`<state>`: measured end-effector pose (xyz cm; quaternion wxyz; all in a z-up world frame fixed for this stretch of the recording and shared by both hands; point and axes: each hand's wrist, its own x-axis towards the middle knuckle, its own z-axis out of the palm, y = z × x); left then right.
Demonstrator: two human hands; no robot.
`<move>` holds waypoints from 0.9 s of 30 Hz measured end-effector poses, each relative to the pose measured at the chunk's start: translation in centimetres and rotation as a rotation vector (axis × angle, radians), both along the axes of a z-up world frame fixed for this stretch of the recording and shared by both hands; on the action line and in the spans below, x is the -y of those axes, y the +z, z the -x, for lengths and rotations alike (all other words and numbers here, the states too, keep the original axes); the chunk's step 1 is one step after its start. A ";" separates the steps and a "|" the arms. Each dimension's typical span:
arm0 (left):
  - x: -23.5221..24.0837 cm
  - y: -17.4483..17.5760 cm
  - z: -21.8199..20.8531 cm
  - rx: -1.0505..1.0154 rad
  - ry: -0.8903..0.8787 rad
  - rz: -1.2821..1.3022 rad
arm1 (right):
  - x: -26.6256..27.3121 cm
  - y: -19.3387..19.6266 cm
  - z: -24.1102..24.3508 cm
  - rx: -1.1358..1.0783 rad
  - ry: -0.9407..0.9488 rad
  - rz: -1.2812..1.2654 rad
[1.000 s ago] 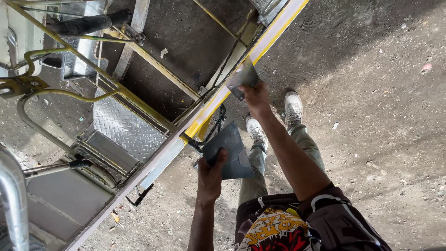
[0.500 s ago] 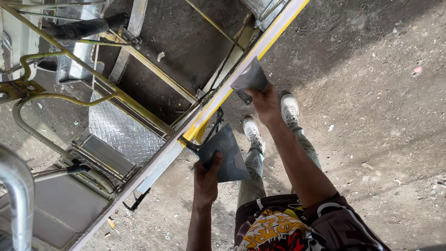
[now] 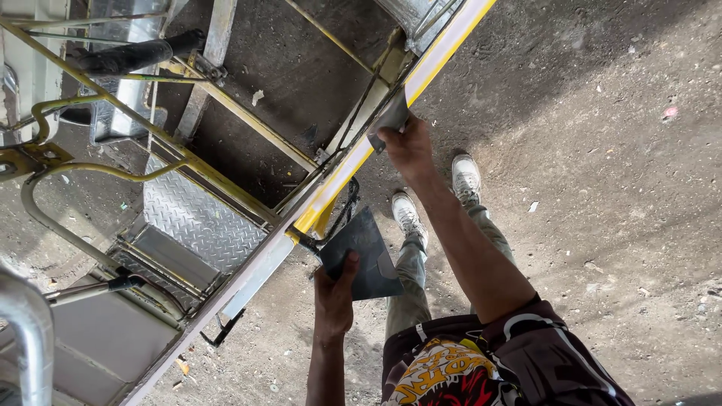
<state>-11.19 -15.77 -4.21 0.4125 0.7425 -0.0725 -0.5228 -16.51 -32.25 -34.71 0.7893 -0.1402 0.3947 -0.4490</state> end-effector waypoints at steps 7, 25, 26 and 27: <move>0.2 -1.9 0.0 0.073 -0.006 0.000 | -0.9 13.3 10.4 -0.540 0.445 0.303; 6.8 0.5 -0.6 -0.061 -0.184 0.145 | -4.1 17.1 22.8 0.973 0.225 -0.982; 7.5 0.1 -0.9 0.001 -0.259 0.063 | -3.7 17.8 22.8 1.017 0.231 -0.968; 7.8 -0.2 -1.0 0.062 -0.328 -0.020 | -3.6 18.5 22.9 1.057 0.240 -0.957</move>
